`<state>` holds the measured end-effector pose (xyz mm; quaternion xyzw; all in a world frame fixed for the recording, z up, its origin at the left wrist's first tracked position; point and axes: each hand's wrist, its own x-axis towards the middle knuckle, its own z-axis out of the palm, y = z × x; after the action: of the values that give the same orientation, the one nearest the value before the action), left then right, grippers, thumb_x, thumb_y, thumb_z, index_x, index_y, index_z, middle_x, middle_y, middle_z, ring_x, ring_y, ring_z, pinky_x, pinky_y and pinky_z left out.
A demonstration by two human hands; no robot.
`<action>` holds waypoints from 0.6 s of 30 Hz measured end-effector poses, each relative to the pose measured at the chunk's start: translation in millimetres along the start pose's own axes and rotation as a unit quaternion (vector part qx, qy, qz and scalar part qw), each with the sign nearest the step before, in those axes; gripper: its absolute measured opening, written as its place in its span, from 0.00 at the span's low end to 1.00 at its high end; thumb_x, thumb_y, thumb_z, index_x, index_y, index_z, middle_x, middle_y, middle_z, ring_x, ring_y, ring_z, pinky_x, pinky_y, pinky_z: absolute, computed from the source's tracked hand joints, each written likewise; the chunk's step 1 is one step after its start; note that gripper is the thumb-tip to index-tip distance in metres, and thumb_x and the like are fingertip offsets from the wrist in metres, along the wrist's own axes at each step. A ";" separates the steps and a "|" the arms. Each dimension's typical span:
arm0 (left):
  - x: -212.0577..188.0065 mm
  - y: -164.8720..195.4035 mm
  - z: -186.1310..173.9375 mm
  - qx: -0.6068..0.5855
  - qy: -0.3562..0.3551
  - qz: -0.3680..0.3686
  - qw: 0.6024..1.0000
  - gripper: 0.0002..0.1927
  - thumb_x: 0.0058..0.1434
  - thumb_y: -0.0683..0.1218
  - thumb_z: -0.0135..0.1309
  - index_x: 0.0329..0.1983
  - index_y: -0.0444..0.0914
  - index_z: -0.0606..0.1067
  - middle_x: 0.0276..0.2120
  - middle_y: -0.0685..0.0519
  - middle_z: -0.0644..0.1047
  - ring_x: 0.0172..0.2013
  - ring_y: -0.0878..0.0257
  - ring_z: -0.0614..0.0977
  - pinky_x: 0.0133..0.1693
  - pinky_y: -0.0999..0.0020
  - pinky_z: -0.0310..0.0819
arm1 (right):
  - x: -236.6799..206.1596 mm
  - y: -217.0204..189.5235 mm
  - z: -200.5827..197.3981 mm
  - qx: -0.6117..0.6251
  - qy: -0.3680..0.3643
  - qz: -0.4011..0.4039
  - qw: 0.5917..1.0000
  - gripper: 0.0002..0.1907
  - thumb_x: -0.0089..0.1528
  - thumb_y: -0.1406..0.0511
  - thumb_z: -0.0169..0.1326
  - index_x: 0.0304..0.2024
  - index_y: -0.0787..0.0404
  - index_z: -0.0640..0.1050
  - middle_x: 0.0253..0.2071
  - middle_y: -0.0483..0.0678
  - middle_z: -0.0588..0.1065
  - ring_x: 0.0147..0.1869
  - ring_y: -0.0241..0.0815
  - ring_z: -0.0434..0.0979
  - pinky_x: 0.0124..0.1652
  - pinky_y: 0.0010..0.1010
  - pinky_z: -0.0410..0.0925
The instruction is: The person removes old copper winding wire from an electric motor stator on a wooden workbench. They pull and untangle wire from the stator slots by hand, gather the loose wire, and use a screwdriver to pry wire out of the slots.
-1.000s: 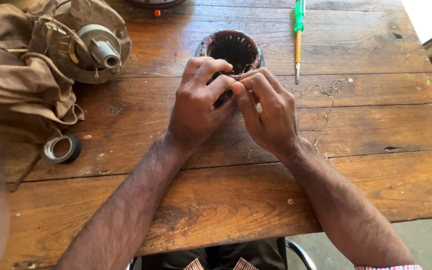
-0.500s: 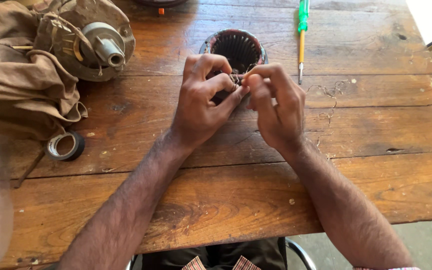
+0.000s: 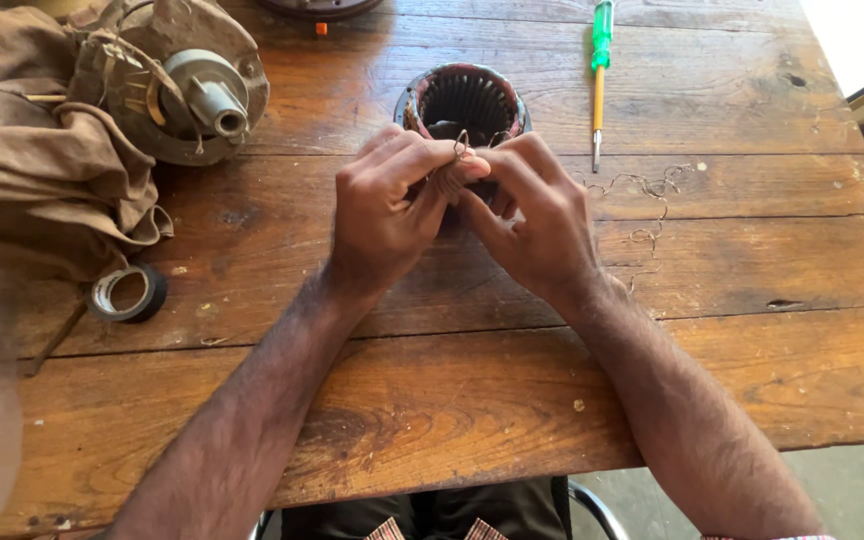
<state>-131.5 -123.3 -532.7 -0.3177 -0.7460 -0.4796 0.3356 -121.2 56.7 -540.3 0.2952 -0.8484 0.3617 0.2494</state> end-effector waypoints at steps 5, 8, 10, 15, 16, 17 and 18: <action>0.4 2.8 3.4 0.036 0.015 0.056 0.998 0.11 0.68 0.51 0.64 0.40 0.37 0.82 0.32 0.54 0.82 0.36 0.62 0.79 0.39 0.64 0.75 | -0.6 1.8 -0.9 -0.013 -0.006 0.024 1.000 0.07 0.69 0.69 0.62 0.47 0.64 0.78 0.42 0.50 0.75 0.34 0.35 0.79 0.34 0.29 0.72; 1.0 3.6 0.5 0.065 0.009 0.092 0.994 0.15 0.68 0.54 0.63 0.35 0.38 0.81 0.30 0.54 0.81 0.36 0.62 0.78 0.39 0.63 0.73 | -2.1 1.6 -2.0 -0.014 0.017 -0.019 1.000 0.07 0.70 0.69 0.59 0.50 0.63 0.78 0.44 0.49 0.75 0.43 0.41 0.81 0.41 0.32 0.74; 5.7 2.1 -2.7 0.076 0.007 0.100 0.992 0.18 0.69 0.56 0.62 0.32 0.38 0.80 0.28 0.55 0.80 0.35 0.63 0.77 0.38 0.63 0.72 | 0.0 0.8 -1.3 0.007 0.012 -0.009 1.000 0.06 0.70 0.68 0.59 0.49 0.63 0.79 0.43 0.50 0.75 0.41 0.39 0.81 0.39 0.30 0.75; 6.7 2.0 -6.2 -0.007 0.059 0.003 0.998 0.28 0.76 0.59 0.55 0.22 0.40 0.71 0.25 0.54 0.73 0.34 0.63 0.72 0.37 0.66 0.66 | -2.0 -0.3 2.8 0.017 0.009 -0.001 1.000 0.05 0.72 0.68 0.59 0.47 0.64 0.77 0.44 0.50 0.75 0.40 0.38 0.81 0.38 0.30 0.75; 6.4 2.2 -7.1 -0.049 0.056 -0.021 0.997 0.28 0.77 0.59 0.54 0.23 0.40 0.71 0.25 0.54 0.73 0.32 0.64 0.72 0.36 0.66 0.65 | -2.3 -0.2 3.1 0.015 0.011 -0.005 1.000 0.06 0.72 0.68 0.59 0.47 0.64 0.77 0.44 0.50 0.75 0.41 0.39 0.81 0.39 0.30 0.75; 6.1 2.3 -8.0 -0.091 0.055 -0.046 0.993 0.28 0.79 0.59 0.53 0.23 0.41 0.71 0.26 0.55 0.73 0.31 0.65 0.72 0.35 0.67 0.65 | -2.7 0.1 3.0 0.012 0.012 -0.010 1.000 0.06 0.72 0.68 0.59 0.47 0.64 0.77 0.45 0.50 0.75 0.42 0.39 0.82 0.39 0.30 0.75; 6.0 2.1 -9.1 -0.132 0.035 -0.082 0.987 0.26 0.77 0.59 0.52 0.24 0.42 0.71 0.23 0.57 0.72 0.26 0.67 0.72 0.31 0.69 0.63 | -2.9 0.3 3.6 0.016 0.015 -0.013 1.000 0.06 0.72 0.68 0.59 0.47 0.65 0.77 0.45 0.51 0.75 0.40 0.38 0.81 0.38 0.30 0.75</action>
<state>-131.4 -130.2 -524.0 -0.2801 -0.6876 -0.6104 0.2760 -120.1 55.1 -544.5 0.3045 -0.8348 0.3768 0.2617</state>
